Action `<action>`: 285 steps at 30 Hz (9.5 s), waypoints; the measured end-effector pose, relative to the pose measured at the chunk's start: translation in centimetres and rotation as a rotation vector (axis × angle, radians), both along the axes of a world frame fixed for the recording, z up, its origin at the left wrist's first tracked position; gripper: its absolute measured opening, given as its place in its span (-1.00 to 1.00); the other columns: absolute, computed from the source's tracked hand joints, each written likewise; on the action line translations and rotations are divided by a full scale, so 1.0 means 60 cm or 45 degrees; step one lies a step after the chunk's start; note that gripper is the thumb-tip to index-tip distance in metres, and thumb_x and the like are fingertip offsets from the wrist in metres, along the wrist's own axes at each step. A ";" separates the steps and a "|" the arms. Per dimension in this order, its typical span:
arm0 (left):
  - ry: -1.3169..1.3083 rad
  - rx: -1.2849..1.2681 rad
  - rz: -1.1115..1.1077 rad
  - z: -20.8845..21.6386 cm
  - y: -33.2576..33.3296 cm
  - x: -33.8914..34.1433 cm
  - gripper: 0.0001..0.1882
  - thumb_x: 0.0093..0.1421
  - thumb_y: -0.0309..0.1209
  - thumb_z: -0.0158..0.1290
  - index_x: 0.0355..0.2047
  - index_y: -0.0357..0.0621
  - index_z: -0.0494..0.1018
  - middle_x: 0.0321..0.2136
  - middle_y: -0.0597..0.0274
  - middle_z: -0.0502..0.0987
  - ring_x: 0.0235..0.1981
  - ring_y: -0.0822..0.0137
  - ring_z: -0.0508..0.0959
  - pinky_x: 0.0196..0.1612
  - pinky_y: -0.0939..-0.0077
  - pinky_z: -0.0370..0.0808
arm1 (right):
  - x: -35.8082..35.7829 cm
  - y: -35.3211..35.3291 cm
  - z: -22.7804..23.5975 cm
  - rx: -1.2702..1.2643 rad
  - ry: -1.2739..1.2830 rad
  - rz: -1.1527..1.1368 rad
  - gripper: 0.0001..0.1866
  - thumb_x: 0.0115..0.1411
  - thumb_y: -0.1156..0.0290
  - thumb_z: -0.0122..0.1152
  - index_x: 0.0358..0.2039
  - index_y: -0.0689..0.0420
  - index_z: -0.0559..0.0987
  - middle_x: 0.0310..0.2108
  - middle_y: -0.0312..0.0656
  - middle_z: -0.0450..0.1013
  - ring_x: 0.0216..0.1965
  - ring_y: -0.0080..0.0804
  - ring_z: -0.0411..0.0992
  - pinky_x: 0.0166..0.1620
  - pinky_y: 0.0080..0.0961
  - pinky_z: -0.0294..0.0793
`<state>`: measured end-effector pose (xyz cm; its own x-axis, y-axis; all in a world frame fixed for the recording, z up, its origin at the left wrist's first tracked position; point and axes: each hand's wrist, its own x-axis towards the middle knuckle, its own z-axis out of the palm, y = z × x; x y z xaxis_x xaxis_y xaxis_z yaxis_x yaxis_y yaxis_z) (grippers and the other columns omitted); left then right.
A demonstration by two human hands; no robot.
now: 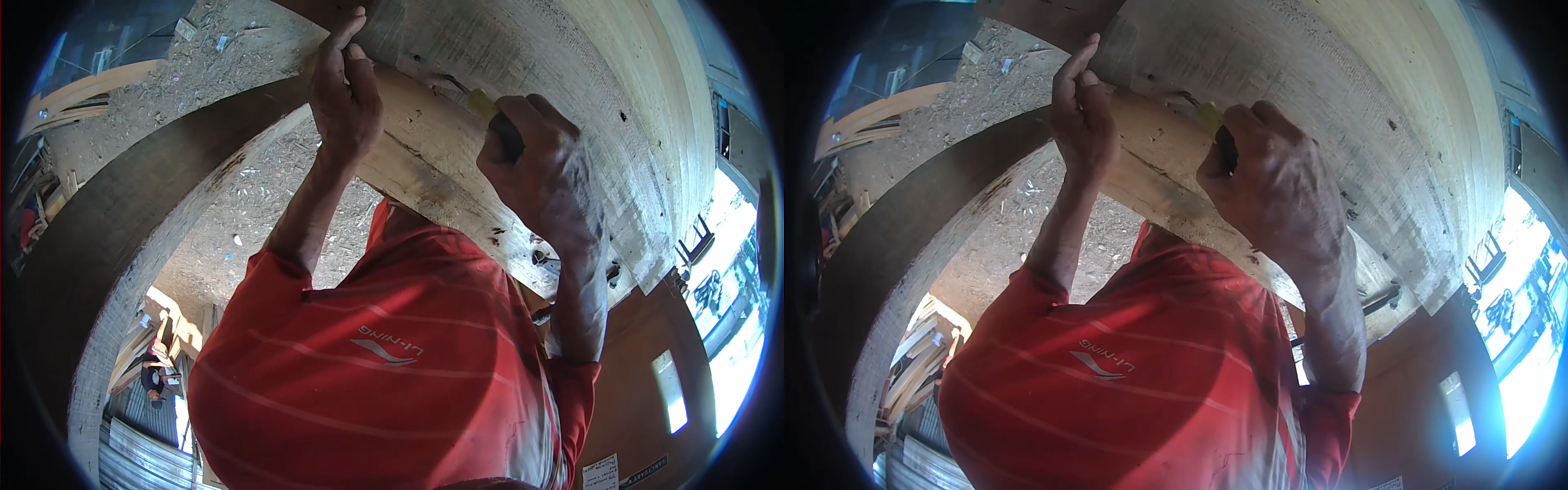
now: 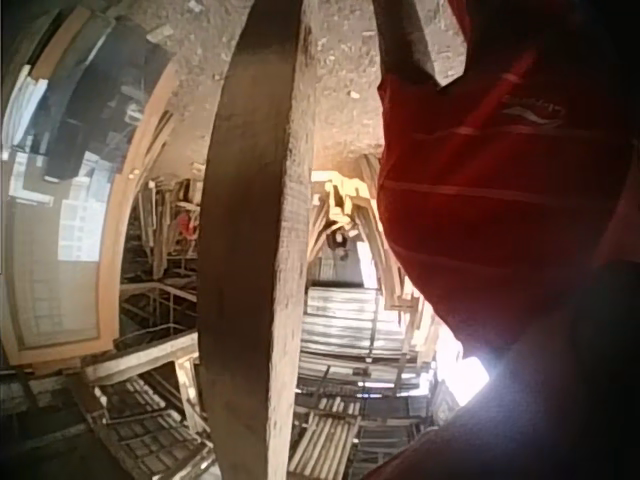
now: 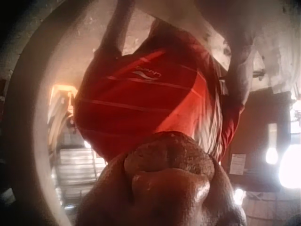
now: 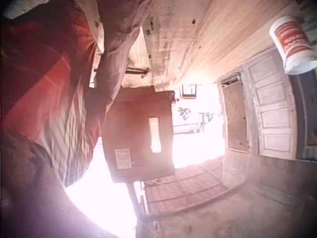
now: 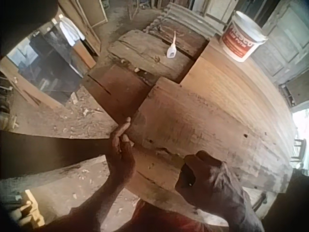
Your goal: The person positions wooden boards on a table, then extracts embedded nails from a board using a screwdriver, a hammer, and pliers.
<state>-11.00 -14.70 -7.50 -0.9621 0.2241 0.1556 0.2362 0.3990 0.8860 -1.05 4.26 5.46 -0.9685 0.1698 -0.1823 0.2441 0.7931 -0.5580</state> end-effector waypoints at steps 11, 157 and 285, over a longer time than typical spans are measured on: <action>0.167 0.072 -0.067 0.004 0.018 0.003 -0.62 0.49 -0.48 -0.23 0.17 -0.41 0.44 0.20 0.01 0.52 0.19 0.18 0.51 0.27 0.33 0.42 | 0.076 -0.015 -0.097 -0.284 0.323 -0.358 -0.69 0.22 0.41 0.27 -0.04 0.21 0.65 -0.29 0.04 0.59 -0.36 -0.15 0.61 -0.25 -0.30 0.60; -0.123 -0.038 -2.200 0.100 0.560 0.791 -0.32 0.32 -0.48 0.14 0.39 -0.24 0.14 0.01 -0.08 0.52 0.02 0.15 0.57 0.11 0.19 0.49 | 1.032 0.236 -0.070 -0.184 0.265 -1.425 -0.50 0.11 0.26 0.52 -0.05 0.18 0.48 -0.11 0.00 0.47 -0.06 0.09 0.50 -0.01 -0.11 0.50; -0.956 -0.127 -2.383 0.081 0.802 0.882 -0.59 0.24 0.07 0.28 -0.37 0.03 0.48 -0.58 0.49 0.40 -0.56 0.61 0.42 -0.46 0.64 0.39 | 1.118 0.109 -0.149 -0.655 0.484 -2.377 -0.51 0.43 -0.09 0.16 -0.16 0.18 0.50 -0.58 -0.37 0.33 -0.51 -0.62 0.32 -0.43 -0.51 0.33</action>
